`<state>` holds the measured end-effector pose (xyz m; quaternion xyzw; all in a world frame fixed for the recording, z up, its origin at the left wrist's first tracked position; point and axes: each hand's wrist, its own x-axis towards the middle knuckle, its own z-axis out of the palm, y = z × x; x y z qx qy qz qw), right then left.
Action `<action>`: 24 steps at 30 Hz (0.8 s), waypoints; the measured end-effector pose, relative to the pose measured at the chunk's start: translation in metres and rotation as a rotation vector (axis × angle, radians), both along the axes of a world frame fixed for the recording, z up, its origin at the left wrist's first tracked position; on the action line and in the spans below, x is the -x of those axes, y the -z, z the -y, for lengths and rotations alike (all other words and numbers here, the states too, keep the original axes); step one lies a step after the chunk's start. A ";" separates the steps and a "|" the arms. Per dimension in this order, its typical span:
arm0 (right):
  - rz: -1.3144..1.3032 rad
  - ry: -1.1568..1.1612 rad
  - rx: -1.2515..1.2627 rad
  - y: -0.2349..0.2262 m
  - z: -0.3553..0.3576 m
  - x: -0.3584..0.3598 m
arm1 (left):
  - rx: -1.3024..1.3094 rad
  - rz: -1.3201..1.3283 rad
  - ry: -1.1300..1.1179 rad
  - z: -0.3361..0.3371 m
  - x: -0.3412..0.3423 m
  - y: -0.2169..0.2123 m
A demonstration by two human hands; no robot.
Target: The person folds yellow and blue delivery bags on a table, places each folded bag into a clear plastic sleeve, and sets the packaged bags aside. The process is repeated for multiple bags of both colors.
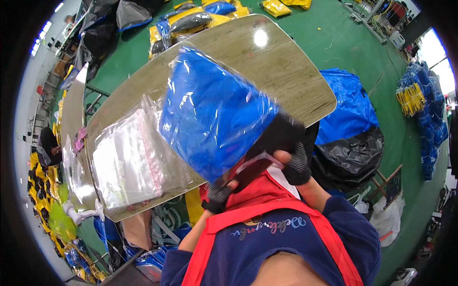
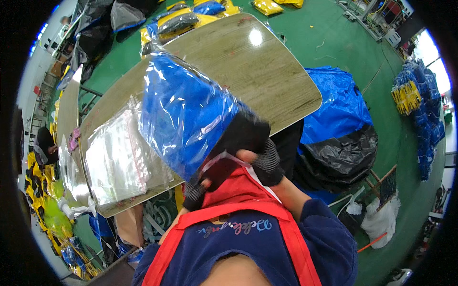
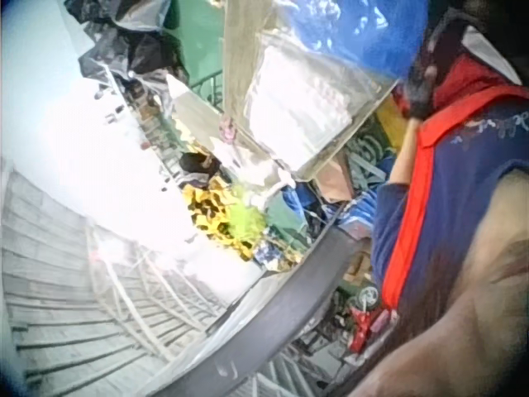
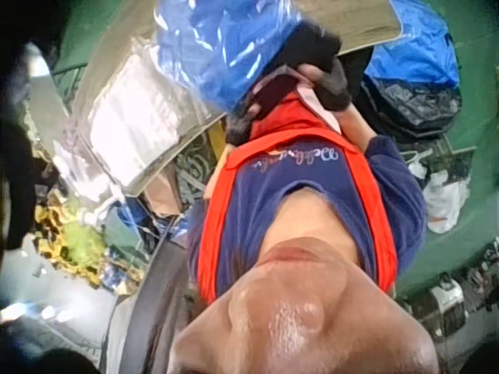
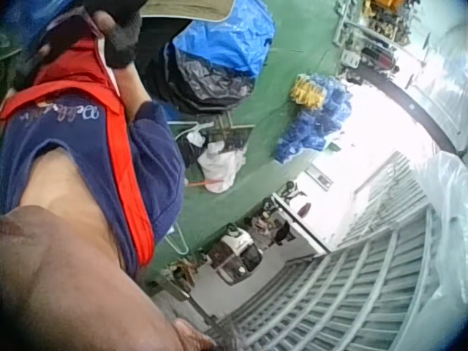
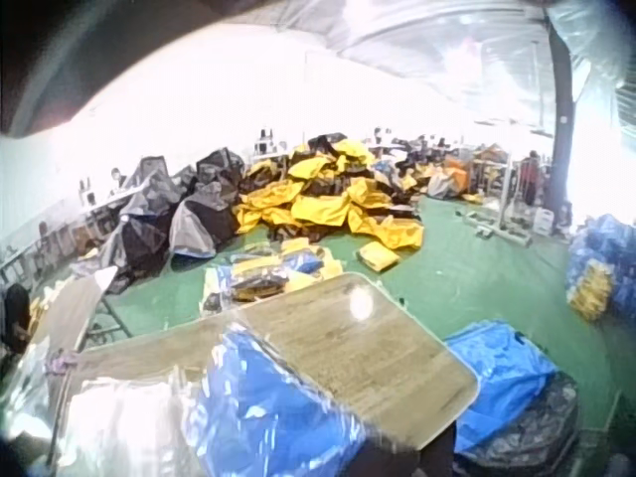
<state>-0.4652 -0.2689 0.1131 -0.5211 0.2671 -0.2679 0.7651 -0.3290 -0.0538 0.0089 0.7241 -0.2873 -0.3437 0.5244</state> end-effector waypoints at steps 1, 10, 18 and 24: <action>-0.031 0.055 0.040 -0.004 0.005 -0.013 | 0.032 0.119 -0.039 0.030 0.008 -0.017; 0.016 -0.105 0.727 -0.028 0.075 -0.012 | 0.353 1.605 0.143 0.107 -0.096 -0.207; -0.115 0.153 0.773 0.027 0.070 -0.018 | 0.794 1.048 0.427 0.197 -0.027 -0.175; 0.568 0.358 0.056 0.037 0.101 -0.005 | 0.806 0.269 -0.450 0.177 -0.091 -0.114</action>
